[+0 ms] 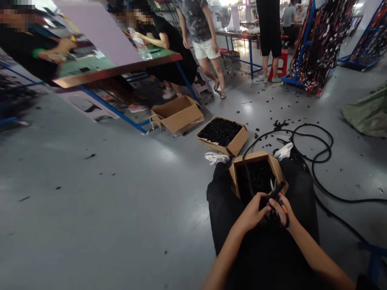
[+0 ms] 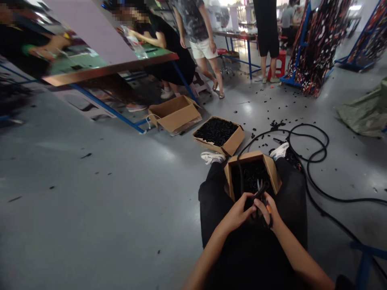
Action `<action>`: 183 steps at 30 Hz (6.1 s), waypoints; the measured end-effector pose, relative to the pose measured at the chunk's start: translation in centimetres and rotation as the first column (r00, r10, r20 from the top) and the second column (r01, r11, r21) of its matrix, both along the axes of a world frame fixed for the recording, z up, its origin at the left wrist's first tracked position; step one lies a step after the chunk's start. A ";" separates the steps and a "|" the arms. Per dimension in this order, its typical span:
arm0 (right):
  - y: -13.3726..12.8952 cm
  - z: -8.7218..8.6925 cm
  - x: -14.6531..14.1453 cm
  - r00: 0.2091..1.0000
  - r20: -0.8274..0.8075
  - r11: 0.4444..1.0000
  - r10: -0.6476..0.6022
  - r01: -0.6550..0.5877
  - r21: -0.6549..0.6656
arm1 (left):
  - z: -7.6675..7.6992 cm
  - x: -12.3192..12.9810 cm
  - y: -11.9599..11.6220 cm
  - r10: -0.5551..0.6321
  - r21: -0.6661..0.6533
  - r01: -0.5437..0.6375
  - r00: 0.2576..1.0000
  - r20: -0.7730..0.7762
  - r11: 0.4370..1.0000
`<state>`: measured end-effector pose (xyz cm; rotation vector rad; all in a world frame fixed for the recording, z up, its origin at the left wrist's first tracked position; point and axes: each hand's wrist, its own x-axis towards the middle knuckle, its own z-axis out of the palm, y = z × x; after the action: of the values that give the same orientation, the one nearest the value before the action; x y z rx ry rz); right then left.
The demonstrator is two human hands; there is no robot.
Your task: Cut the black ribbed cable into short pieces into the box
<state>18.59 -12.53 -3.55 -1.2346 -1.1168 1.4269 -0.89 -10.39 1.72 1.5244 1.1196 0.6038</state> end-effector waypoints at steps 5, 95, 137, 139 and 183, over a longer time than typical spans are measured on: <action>-0.2 1.3 -0.3 0.989 -0.127 0.989 -0.077 0.060 -0.134 | -0.2 0.2 0.0 -0.107 0.107 0.130 0.975 -0.196 0.986; 1.2 7.0 2.0 0.448 0.802 0.832 0.396 -0.544 -0.107 | -3.0 -1.8 1.9 0.285 -0.160 -0.244 0.899 0.331 0.956; 0.3 5.9 1.0 0.597 0.708 0.901 0.376 -0.413 -0.131 | -3.2 -1.0 -0.9 0.242 0.272 -0.210 0.966 -0.089 0.939; 0.7 5.8 1.1 0.633 0.687 0.910 0.356 -0.401 -0.102 | -3.3 -0.9 -0.9 0.236 0.248 -0.212 0.969 -0.070 0.945; 0.7 7.0 0.8 0.509 0.788 0.876 0.347 -0.477 -0.078 | -3.7 -1.8 0.0 0.247 0.128 -0.254 0.966 0.074 0.959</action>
<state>19.43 -11.78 3.48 -1.6077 -2.2284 1.0607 -2.69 -10.39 -1.95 1.4804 1.2592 0.9078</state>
